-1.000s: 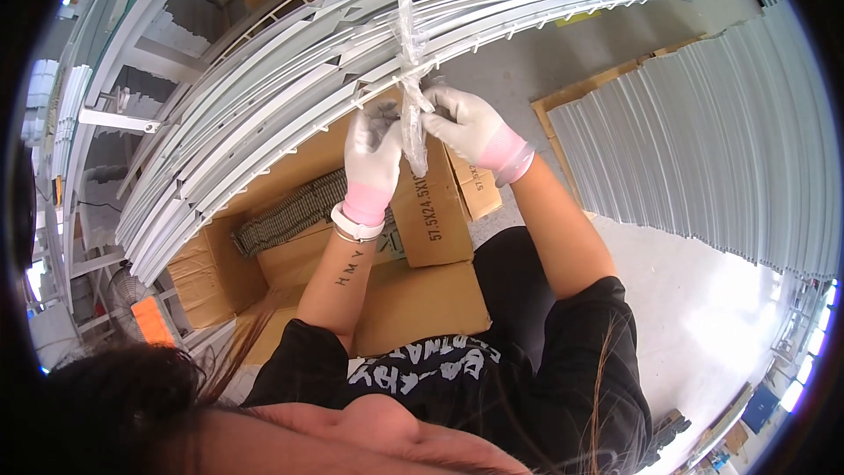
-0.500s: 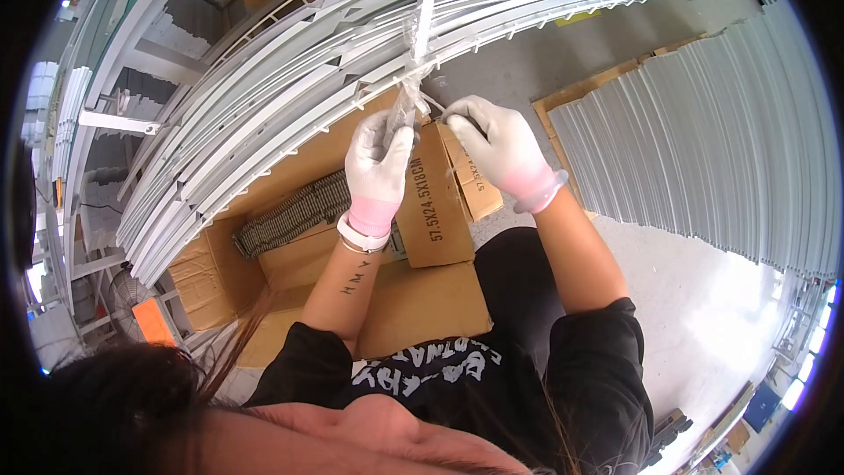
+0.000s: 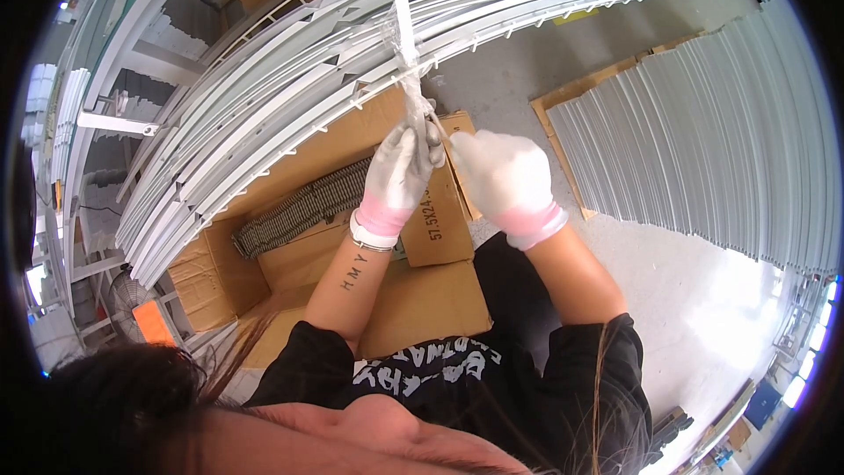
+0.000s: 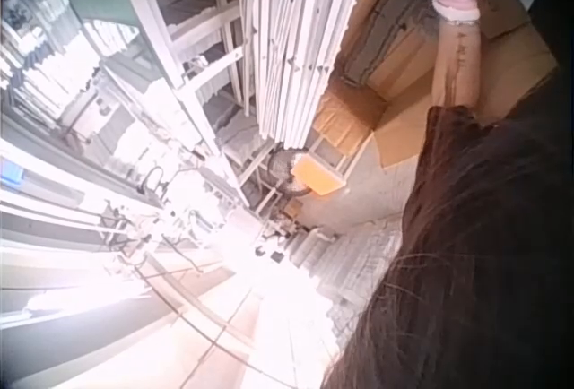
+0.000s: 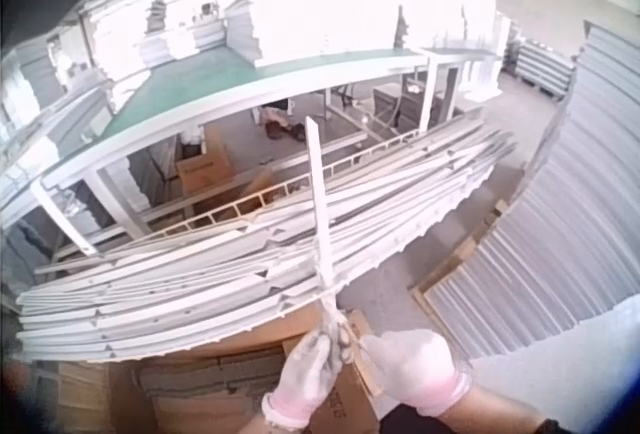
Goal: Picking and organizing metal strips and preparing industrial components with bubble wrap for packaging.
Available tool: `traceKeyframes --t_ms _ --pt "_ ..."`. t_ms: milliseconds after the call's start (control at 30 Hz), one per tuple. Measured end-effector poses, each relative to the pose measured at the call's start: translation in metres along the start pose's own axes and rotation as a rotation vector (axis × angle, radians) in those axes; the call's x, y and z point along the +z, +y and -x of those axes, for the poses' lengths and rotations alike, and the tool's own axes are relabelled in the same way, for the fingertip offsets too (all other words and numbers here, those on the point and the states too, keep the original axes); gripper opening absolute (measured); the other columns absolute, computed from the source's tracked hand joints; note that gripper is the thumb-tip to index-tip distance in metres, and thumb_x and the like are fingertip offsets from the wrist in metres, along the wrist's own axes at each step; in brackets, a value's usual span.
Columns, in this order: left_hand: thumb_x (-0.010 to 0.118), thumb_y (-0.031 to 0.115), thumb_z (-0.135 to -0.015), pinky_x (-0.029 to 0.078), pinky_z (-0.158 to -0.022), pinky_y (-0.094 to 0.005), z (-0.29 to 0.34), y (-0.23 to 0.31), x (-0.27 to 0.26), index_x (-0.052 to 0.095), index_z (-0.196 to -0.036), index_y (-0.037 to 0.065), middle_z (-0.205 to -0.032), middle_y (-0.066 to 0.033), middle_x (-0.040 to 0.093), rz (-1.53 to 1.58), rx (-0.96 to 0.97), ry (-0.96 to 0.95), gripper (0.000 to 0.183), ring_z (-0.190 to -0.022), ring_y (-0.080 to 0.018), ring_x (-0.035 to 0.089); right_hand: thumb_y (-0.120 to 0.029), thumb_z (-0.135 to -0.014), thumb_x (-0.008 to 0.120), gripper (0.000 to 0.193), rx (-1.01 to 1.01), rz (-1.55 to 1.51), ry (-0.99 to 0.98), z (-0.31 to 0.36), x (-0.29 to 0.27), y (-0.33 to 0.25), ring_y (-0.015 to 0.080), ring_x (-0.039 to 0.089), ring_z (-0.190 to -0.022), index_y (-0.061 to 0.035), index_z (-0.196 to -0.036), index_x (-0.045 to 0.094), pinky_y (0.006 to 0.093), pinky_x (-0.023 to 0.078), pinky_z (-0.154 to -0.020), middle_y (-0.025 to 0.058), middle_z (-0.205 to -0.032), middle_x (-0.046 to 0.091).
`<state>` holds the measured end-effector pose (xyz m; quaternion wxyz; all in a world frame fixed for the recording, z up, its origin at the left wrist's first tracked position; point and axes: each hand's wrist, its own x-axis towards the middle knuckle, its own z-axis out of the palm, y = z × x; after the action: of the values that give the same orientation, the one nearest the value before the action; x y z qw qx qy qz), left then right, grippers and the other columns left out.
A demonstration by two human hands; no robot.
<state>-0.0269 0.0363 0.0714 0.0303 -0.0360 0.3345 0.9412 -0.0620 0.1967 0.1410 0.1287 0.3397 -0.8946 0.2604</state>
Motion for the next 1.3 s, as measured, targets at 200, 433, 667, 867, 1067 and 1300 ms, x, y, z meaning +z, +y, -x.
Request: traceKeyframes --t_ms 200,433,667,867,1067,1300 --pt "0.056 0.013 -0.103 0.047 -0.082 -0.0248 -0.004 0.002 0.010 0.061 -0.125 0.004 -0.100 0.0012 0.061 -0.100 -0.001 0.088 0.024 -0.087 -0.0074 0.056 -0.012 -0.074 0.067 0.011 -0.159 0.218 -0.117 -0.008 -0.001 -0.034 0.0225 0.060 -0.050 -0.0108 -0.075 0.056 0.0353 0.049 -0.047 0.0040 -0.061 0.055" --pt "0.065 0.003 -0.093 0.052 -0.085 -0.0302 -0.008 -0.006 -0.001 0.067 -0.119 0.000 -0.102 -0.0051 0.066 -1.075 0.538 0.303 0.027 -0.094 -0.0167 0.063 -0.014 -0.077 0.066 0.008 -0.044 0.302 -0.272 -0.032 0.022 -0.057 0.0226 0.062 -0.053 -0.0096 -0.080 0.060 0.0339 0.048 -0.048 0.0055 -0.065 0.058" --pt "0.068 0.002 -0.086 0.052 -0.085 -0.0309 -0.009 -0.002 -0.020 0.067 -0.116 -0.003 -0.104 -0.0104 0.067 -0.824 0.655 0.384 0.030 -0.095 -0.0205 0.064 -0.016 -0.078 0.066 0.009 -0.032 0.311 -0.254 -0.044 0.035 -0.070 0.0247 0.066 -0.057 -0.0093 -0.080 0.061 0.0345 0.051 -0.051 0.0067 -0.069 0.061" --pt "0.062 0.008 -0.095 0.051 -0.084 -0.0279 -0.012 0.006 -0.022 0.066 -0.115 -0.003 -0.102 -0.0094 0.067 -0.771 0.457 0.208 0.022 -0.092 -0.0161 0.063 -0.019 -0.084 0.067 0.017 -0.121 -0.186 -0.293 -0.040 0.002 -0.047 0.0293 0.063 -0.058 -0.0039 -0.092 0.068 0.0358 0.052 -0.053 0.0091 -0.069 0.063" --pt "0.055 0.025 -0.104 0.051 -0.074 -0.0261 -0.032 0.008 -0.021 0.063 -0.110 0.000 -0.096 -0.0064 0.067 -0.040 0.020 0.061 0.027 -0.084 -0.0122 0.063 -0.008 -0.095 0.060 0.016 0.600 -0.712 0.149 -0.029 0.015 0.003 0.0128 0.066 -0.073 0.0021 -0.098 0.072 0.0291 0.055 -0.070 0.0059 -0.080 0.072" --pt "0.051 0.035 -0.104 0.047 -0.074 -0.0378 -0.054 0.008 -0.036 0.059 -0.101 0.006 -0.091 -0.0076 0.057 0.185 -0.281 -0.076 0.031 -0.081 -0.0235 0.056 -0.020 -0.098 0.060 0.026 0.653 -1.029 -0.430 -0.079 0.044 0.052 0.0124 0.066 -0.074 0.0042 -0.104 0.069 0.0255 0.054 -0.072 0.0077 -0.084 0.070"
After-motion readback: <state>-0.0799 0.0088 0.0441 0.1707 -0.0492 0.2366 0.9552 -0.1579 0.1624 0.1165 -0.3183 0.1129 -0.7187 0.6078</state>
